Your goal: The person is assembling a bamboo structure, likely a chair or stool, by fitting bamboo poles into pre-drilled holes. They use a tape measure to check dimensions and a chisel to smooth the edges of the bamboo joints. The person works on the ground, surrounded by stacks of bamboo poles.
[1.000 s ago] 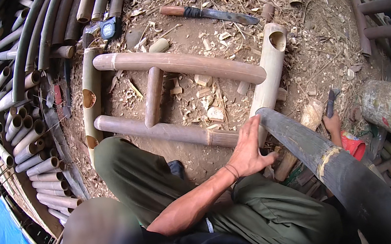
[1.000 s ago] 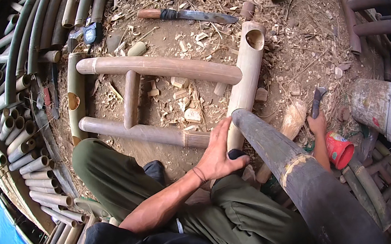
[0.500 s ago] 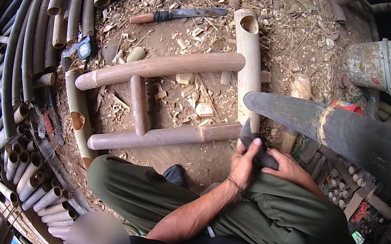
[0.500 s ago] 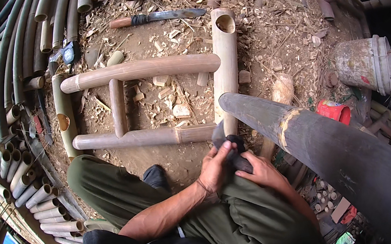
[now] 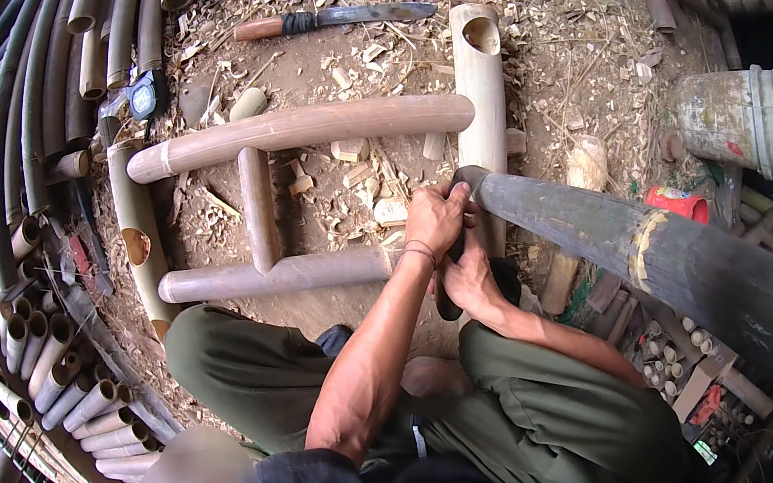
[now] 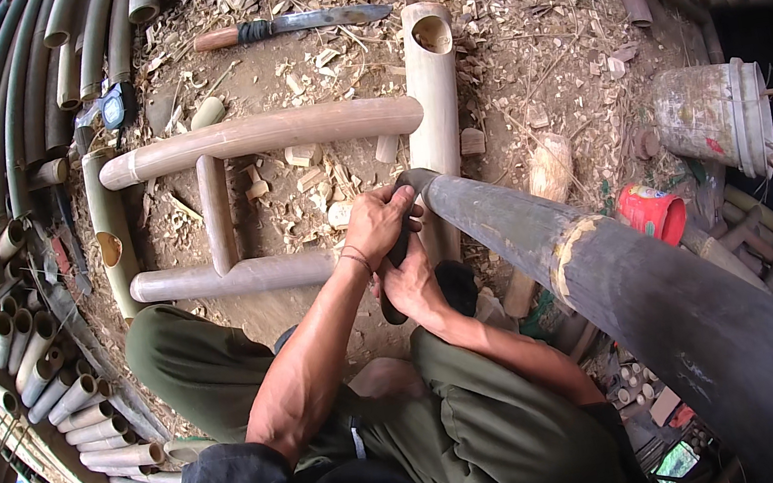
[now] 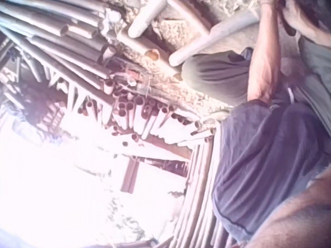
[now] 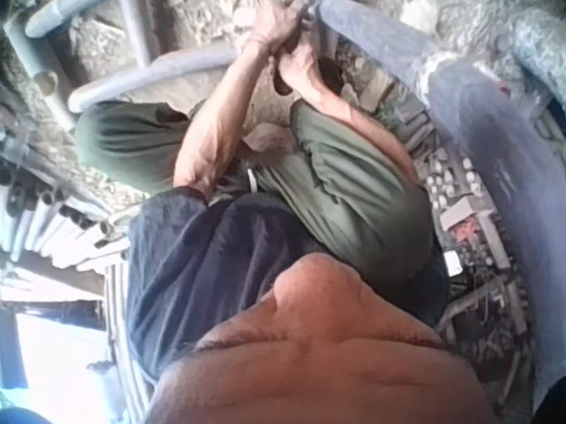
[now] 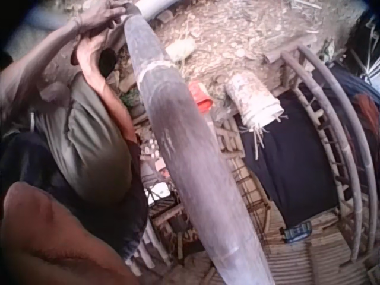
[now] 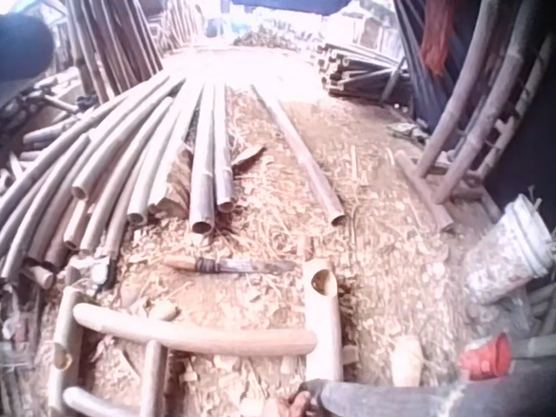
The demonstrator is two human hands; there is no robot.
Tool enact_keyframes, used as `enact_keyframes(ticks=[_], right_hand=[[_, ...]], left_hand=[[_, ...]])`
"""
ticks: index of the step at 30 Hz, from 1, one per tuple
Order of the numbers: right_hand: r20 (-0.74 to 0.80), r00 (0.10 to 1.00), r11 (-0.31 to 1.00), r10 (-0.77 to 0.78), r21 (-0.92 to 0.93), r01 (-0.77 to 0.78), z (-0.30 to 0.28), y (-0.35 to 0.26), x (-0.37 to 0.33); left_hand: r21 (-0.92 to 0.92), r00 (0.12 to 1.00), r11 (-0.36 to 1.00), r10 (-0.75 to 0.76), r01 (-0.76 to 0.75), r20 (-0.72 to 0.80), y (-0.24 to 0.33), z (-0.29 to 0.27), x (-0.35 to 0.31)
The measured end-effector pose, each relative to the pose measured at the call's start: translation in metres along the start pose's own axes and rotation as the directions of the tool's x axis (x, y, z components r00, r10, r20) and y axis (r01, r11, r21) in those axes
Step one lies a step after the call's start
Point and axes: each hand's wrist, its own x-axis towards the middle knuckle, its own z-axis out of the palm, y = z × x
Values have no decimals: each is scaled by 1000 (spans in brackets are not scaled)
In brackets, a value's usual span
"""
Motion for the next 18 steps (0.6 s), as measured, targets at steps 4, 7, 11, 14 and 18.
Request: enact_keyframes(ticks=[4, 7, 11, 14, 18], right_hand=[[78, 994, 996, 72, 51, -76, 0, 7, -6], [40, 999, 994, -3, -105, 7, -11, 52, -4], [178, 979, 950, 99, -310, -39, -41, 24, -28], [180, 944, 914, 277, -354, -201, -70, 0, -50], [97, 931, 905, 351, -291, -311, -104, -15, -83]], left_hand=[[-5, 997, 998, -61, 61, -46, -15, -9, -6], [-21, 993, 995, -98, 97, -70, -21, -3, -17], [-368, 987, 922, -151, 119, -59, -53, 9, -28], [-519, 975, 835, -222, 185, -9, -53, 31, -51], [-263, 968, 949, -115, 173, 222, -52, 57, -56]])
